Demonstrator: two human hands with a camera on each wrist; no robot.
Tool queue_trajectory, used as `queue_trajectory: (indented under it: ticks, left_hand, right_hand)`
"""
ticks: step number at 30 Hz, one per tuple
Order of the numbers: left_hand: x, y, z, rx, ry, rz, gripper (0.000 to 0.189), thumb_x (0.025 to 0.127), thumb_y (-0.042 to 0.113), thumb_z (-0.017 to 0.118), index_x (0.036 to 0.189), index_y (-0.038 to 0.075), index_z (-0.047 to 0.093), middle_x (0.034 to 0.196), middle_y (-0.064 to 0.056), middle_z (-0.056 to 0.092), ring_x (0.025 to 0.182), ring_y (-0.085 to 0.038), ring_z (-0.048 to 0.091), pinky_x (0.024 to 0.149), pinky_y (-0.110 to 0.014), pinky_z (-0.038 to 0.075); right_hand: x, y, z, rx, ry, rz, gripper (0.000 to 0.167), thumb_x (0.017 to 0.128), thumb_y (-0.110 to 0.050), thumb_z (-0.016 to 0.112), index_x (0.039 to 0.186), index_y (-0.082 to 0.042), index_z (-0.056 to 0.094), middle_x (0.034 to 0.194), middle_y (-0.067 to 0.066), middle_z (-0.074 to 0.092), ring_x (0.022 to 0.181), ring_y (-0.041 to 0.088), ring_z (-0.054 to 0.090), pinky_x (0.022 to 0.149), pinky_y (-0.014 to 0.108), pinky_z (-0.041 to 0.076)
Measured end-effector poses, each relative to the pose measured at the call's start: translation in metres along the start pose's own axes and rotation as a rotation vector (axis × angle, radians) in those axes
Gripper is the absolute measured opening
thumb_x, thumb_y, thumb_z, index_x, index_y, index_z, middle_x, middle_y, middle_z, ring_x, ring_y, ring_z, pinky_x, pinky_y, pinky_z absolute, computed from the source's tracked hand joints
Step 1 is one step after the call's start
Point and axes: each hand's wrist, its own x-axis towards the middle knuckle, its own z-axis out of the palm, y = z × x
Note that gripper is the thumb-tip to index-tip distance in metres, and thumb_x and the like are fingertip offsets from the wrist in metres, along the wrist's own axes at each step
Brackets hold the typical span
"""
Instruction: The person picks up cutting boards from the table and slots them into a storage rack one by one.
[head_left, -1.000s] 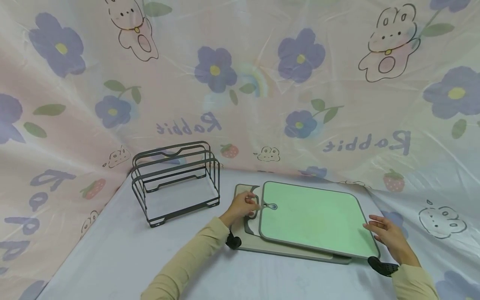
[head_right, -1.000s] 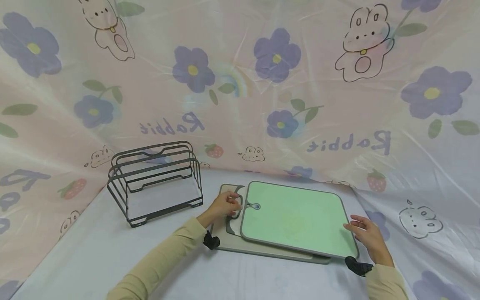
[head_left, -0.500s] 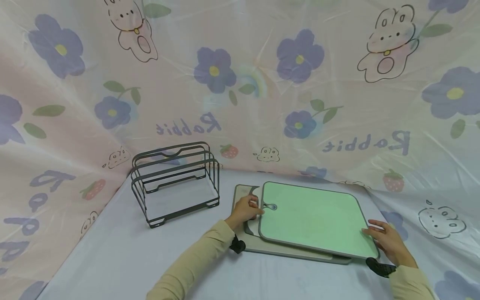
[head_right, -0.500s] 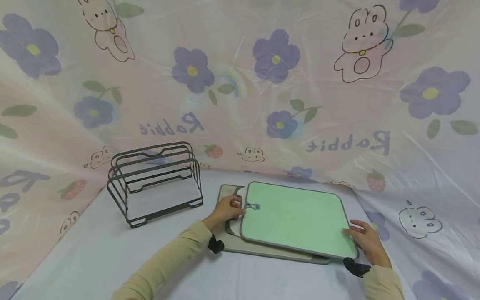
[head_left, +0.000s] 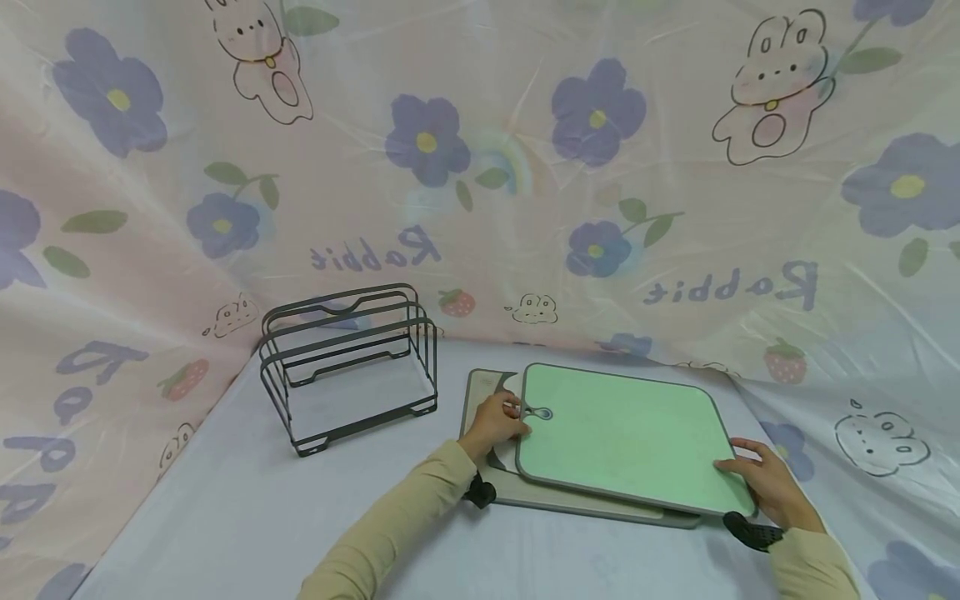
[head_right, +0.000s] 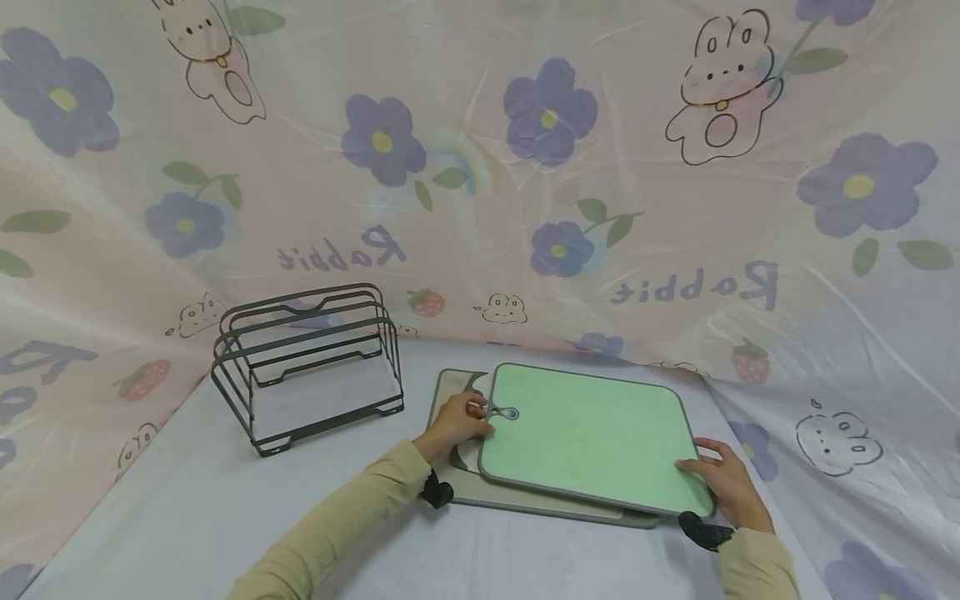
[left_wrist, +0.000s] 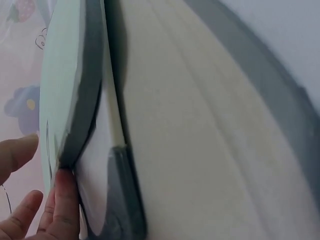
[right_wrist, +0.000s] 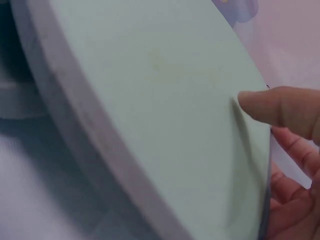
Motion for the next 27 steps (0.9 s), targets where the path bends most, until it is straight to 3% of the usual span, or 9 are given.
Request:
queue_trajectory:
  ticks: [7, 13, 15, 18, 21, 27]
  left_hand:
    - [-0.001, 0.003, 0.002, 0.047, 0.007, 0.002, 0.049, 0.068, -0.011, 0.08, 0.113, -0.004, 0.06, 0.095, -0.015, 0.061, 0.077, -0.018, 0.056, 0.064, -0.028, 0.053]
    - [0.0, 0.002, 0.002, 0.096, 0.011, 0.009, 0.048, 0.069, -0.01, 0.081, 0.112, -0.002, 0.061, 0.095, -0.013, 0.061, 0.082, -0.018, 0.055, 0.069, -0.031, 0.051]
    - [0.001, 0.001, 0.002, 0.102, 0.012, 0.004, 0.047, 0.07, -0.009, 0.081, 0.112, -0.002, 0.061, 0.095, -0.012, 0.061, 0.083, -0.018, 0.055, 0.07, -0.031, 0.051]
    - [0.001, 0.0, 0.002, 0.106, 0.014, 0.002, 0.046, 0.071, -0.009, 0.081, 0.112, -0.002, 0.061, 0.095, -0.012, 0.061, 0.083, -0.018, 0.054, 0.07, -0.031, 0.051]
    - [0.0, 0.0, 0.002, 0.113, 0.013, 0.008, 0.045, 0.071, -0.009, 0.081, 0.111, -0.002, 0.061, 0.095, -0.012, 0.061, 0.083, -0.018, 0.054, 0.07, -0.031, 0.051]
    - [0.001, 0.0, 0.002, 0.107, 0.006, 0.01, 0.043, 0.071, -0.009, 0.08, 0.11, -0.001, 0.062, 0.095, -0.012, 0.061, 0.082, -0.017, 0.053, 0.068, -0.03, 0.05]
  right_hand:
    - [-0.001, -0.005, 0.0, -0.038, 0.013, 0.063, 0.078, 0.087, -0.02, 0.074, 0.143, 0.002, 0.024, 0.131, 0.029, 0.03, 0.087, 0.016, 0.053, 0.071, 0.033, 0.049]
    - [0.0, -0.006, 0.005, -0.064, 0.042, 0.08, 0.084, 0.085, -0.027, 0.076, 0.145, 0.001, 0.024, 0.143, 0.034, 0.019, 0.111, 0.033, 0.04, 0.074, 0.032, 0.046]
    - [0.0, -0.005, 0.007, -0.055, 0.068, 0.076, 0.084, 0.083, -0.026, 0.078, 0.143, 0.0, 0.027, 0.137, 0.03, 0.032, 0.107, 0.031, 0.045, 0.072, 0.032, 0.048]
    - [0.001, -0.003, 0.01, -0.048, 0.126, 0.066, 0.078, 0.08, -0.023, 0.081, 0.139, -0.001, 0.035, 0.114, 0.016, 0.053, 0.092, 0.022, 0.052, 0.068, 0.032, 0.049]
    - [0.0, -0.002, 0.013, -0.046, 0.177, 0.057, 0.069, 0.08, -0.021, 0.08, 0.134, -0.005, 0.042, 0.099, -0.001, 0.055, 0.082, 0.014, 0.051, 0.065, 0.032, 0.05]
    - [0.0, 0.001, 0.017, -0.071, 0.238, 0.07, 0.066, 0.079, -0.026, 0.079, 0.134, -0.01, 0.046, 0.121, 0.013, 0.045, 0.095, 0.02, 0.045, 0.066, 0.028, 0.048]
